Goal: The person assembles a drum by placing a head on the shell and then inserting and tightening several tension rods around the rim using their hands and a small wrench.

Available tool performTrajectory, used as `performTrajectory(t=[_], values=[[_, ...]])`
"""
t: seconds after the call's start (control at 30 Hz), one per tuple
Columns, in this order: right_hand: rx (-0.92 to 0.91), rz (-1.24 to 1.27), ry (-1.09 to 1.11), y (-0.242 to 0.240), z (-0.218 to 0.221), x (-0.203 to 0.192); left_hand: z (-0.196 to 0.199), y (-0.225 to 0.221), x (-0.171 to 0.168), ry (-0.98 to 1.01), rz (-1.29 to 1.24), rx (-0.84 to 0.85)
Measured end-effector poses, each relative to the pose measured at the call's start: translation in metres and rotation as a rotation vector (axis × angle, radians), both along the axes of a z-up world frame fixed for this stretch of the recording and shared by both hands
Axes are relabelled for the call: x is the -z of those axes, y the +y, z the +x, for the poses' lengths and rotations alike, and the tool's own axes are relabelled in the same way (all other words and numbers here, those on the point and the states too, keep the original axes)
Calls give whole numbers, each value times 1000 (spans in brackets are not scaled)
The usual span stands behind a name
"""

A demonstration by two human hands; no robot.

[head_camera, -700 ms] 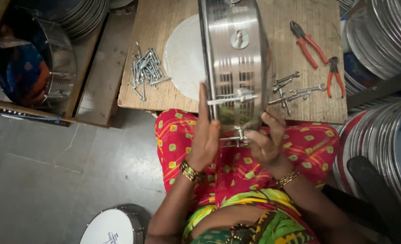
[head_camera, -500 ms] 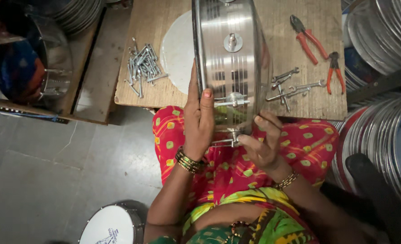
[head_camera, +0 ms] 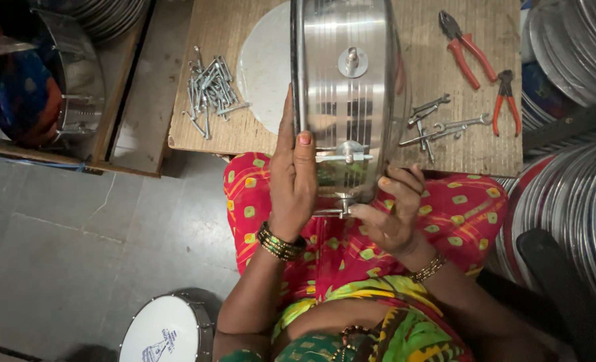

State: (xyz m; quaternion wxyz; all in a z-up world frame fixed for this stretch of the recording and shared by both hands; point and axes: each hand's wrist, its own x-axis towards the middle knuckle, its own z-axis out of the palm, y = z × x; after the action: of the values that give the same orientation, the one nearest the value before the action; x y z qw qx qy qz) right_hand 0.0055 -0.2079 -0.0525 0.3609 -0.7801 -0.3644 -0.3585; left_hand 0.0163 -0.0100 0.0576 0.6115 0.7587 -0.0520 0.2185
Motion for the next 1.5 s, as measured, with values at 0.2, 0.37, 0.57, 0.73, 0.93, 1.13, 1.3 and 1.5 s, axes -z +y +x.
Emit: performTrajectory(t=[0.2,0.37,0.57,0.73,0.93,1.13,1.3,1.5], values=[[14,41,16,4,-1,-4,2,-4,-1,-36,20,-2],[-84,125,51,1,0,-36,-5,-6,-4,-6,-2,16],[6,75,76,0,12,-79,-23,-18,-2,-28,69,77],[1,64,63,6,10,-69,-34,-11,-4,37,113,104],[-26,143,-16,18,13,-42,-27,-3,-8,85,64,112],[-109,174,-44,22,8,-38,-33,0,-9,244,-69,133],[-209,131,71,-5,18,-25,-43,-5,-6,306,-112,124],[389,437,576,-98,101,14,-55,-5,-2,315,64,130]])
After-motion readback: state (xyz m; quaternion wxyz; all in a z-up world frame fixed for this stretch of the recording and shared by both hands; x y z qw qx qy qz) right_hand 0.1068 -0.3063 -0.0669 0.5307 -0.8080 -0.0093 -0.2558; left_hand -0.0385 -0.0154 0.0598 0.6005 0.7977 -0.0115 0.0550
